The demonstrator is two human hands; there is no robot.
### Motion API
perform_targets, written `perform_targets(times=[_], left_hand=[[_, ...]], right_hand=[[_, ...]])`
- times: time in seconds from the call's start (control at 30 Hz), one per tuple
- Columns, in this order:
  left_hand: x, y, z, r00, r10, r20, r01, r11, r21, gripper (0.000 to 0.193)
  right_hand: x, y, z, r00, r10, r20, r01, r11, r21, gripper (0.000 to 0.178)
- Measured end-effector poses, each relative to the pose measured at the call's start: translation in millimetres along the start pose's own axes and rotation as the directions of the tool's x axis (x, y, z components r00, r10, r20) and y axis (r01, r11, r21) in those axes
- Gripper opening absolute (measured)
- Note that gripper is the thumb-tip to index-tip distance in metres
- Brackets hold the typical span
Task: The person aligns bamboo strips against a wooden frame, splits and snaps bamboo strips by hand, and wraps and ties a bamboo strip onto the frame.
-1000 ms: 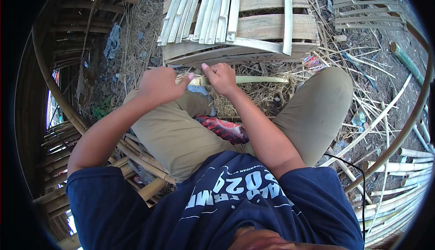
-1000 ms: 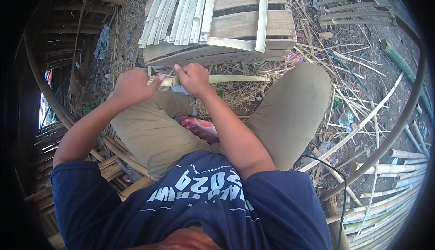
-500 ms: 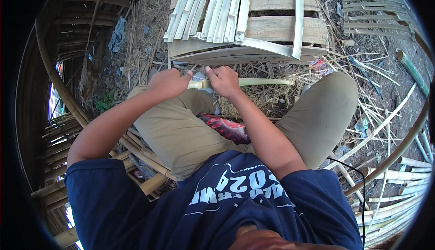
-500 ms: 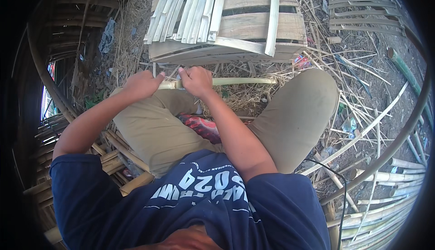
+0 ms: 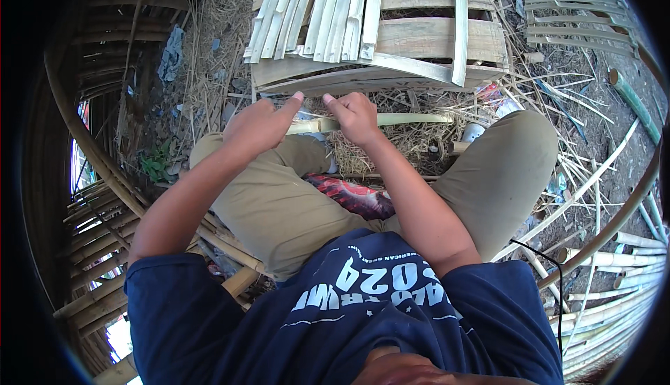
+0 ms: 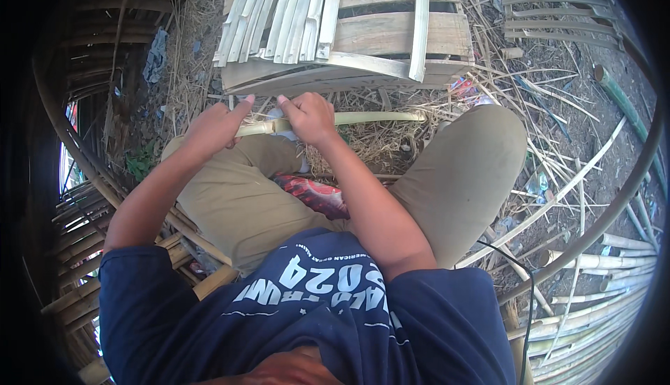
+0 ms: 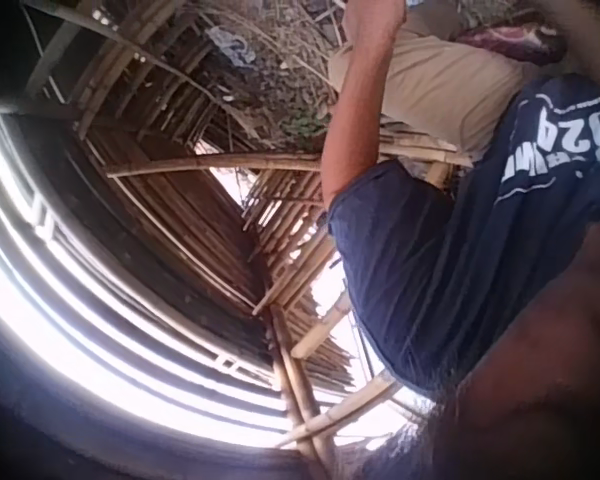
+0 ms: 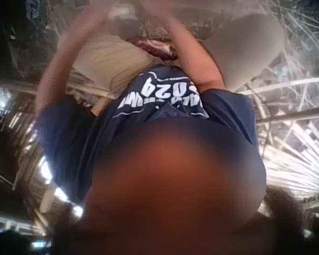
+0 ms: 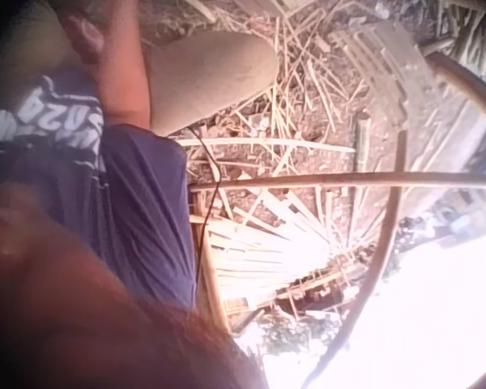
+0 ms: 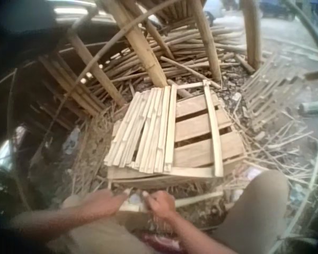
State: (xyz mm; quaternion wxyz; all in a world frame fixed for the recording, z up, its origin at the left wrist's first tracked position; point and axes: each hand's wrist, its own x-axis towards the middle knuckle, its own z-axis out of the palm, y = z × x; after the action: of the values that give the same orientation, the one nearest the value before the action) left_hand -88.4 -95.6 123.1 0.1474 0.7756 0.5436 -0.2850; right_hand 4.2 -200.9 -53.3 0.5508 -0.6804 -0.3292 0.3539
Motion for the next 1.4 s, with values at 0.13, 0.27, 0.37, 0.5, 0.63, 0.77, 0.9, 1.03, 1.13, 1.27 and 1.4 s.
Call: perform_targets(times=[0.13,0.27,0.37,0.5,0.63,0.77,0.9,1.03,1.13,1.27,1.4], left_hand=[[-8.6,3.2,-0.6,0.996,0.092,-0.006,-0.092,0.996,-0.001,0.076],[-13.1,-6.1,-7.9,0.952,0.228,0.203,-0.245,0.968,0.062,0.071],[-35.1,-4.7,-16.3,0.862,0.469,0.191,-0.506,0.781,0.366,0.065],[-65.6,21.5,-41.1,0.757,0.612,0.232,-0.580,0.464,0.669,0.061],[-54.9,20.7,-46.8,0.724,0.630,0.283,-0.650,0.482,0.588,0.062],[-40.9,8.4,-35.8,0.845,0.474,0.249,-0.524,0.826,0.208,0.063],[-54.0,4.9,-23.8,0.894,0.357,0.270,-0.313,0.930,-0.190,0.050],[-56.8,-2.1,-19.0,0.797,0.552,0.243,-0.547,0.832,-0.094,0.031],[-60.1,-1.7,-6.2,0.777,0.628,-0.053,-0.629,0.778,0.001,0.026],[-68.3,-1.7,-5.4,0.741,0.672,0.011,-0.670,0.740,-0.049,0.023],[-69.5,-7.4,3.5,0.677,0.734,-0.056,-0.733,0.666,-0.140,0.020]], right_hand=[[-2.8,-3.5,-10.0,1.000,-0.022,0.003,0.022,1.000,-0.009,0.057],[-13.7,-4.9,-3.7,0.992,-0.113,0.049,0.120,0.977,-0.178,0.056],[-18.1,-8.1,-8.6,0.984,-0.176,-0.005,0.172,0.964,-0.201,0.056],[-14.6,-5.9,-24.9,0.984,-0.177,-0.028,0.168,0.966,-0.198,0.055],[-18.8,-11.6,-36.3,0.978,-0.209,-0.023,0.201,0.963,-0.180,0.056],[-28.9,-55.6,-37.7,0.929,-0.345,-0.136,0.307,0.921,-0.240,0.049],[-47.9,-108.0,-26.7,0.892,-0.447,0.065,0.417,0.870,0.264,0.048],[-64.0,-110.7,-3.2,0.910,-0.413,-0.033,0.411,0.891,0.192,0.066],[-69.8,-107.9,-2.2,0.757,-0.632,-0.164,0.645,0.764,0.028,0.086],[-73.0,-107.6,0.1,0.723,-0.663,-0.194,0.660,0.746,-0.088,0.097],[-75.7,-104.7,-1.0,0.708,-0.689,-0.157,0.673,0.725,-0.149,0.098]])
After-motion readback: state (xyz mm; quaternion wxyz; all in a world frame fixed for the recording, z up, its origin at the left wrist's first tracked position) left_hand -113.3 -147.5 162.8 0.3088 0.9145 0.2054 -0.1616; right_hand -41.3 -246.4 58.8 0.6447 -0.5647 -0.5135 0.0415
